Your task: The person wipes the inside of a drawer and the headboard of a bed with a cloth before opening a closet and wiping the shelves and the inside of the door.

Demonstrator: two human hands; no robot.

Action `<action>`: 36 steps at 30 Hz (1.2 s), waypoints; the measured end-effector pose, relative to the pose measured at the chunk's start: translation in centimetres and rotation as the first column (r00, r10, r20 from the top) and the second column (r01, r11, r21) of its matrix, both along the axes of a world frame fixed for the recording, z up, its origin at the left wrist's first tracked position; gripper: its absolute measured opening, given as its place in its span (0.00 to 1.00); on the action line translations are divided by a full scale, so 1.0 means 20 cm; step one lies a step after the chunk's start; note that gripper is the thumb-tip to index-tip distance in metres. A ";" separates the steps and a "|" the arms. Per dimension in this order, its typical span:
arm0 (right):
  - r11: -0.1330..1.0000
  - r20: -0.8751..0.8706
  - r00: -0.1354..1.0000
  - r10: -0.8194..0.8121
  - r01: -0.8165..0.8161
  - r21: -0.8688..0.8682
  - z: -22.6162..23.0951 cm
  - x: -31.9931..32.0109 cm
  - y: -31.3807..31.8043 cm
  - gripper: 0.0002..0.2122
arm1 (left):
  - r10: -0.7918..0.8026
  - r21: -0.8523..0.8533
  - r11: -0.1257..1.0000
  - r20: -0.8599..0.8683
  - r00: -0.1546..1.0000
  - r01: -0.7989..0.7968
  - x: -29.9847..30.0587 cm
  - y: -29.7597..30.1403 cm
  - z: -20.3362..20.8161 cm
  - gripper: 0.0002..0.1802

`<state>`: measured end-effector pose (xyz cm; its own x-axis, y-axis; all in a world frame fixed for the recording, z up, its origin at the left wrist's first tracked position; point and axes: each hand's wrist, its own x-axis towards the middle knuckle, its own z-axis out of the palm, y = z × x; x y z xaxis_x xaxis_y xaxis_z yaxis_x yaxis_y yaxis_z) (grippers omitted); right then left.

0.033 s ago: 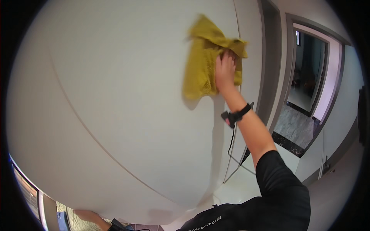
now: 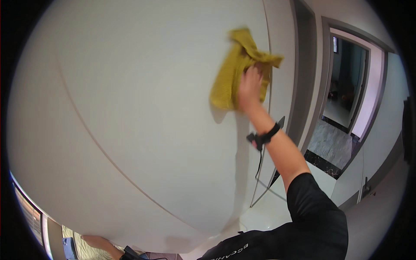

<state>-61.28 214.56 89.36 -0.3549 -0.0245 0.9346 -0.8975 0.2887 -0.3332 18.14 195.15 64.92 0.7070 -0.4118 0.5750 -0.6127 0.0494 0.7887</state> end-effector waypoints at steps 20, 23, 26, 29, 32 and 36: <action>0.960 -0.621 0.745 0.242 -0.092 0.264 -0.08 0.41 0.11 0.25 | 0.005 -0.020 1.000 -0.075 0.997 -0.007 -0.01 -0.01 -0.01 0.32; 0.972 -0.349 0.909 0.229 -0.230 0.040 0.17 -0.01 0.04 0.24 | 0.009 0.002 1.000 -0.027 1.000 -0.009 0.02 -0.04 -0.04 0.32; 0.944 -0.134 0.956 0.261 -0.282 -0.171 0.56 -0.11 0.01 0.34 | -0.090 -0.133 0.988 -0.072 0.993 0.080 -0.04 -0.05 -0.06 0.31; 0.971 -0.443 0.873 0.206 -0.239 -0.020 0.58 0.20 -0.19 0.29 | -0.129 -0.318 0.942 -0.056 0.990 0.105 -0.01 -0.08 -0.10 0.30; 0.992 -0.806 0.579 0.122 -0.045 0.118 0.45 0.68 -0.21 0.21 | -0.204 -0.406 0.902 -0.107 0.973 0.145 -0.01 -0.05 -0.10 0.29; 0.864 -0.747 0.436 0.501 -0.301 0.403 0.47 0.78 -0.13 0.24 | -0.190 -0.440 0.890 -0.115 0.975 0.121 -0.09 -0.03 -0.07 0.29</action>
<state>-45.72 211.99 98.80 0.6449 -0.1532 0.7487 -0.7612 -0.2163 0.6114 16.42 194.55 63.50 0.7462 -0.2621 0.6119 -0.4448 0.4877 0.7512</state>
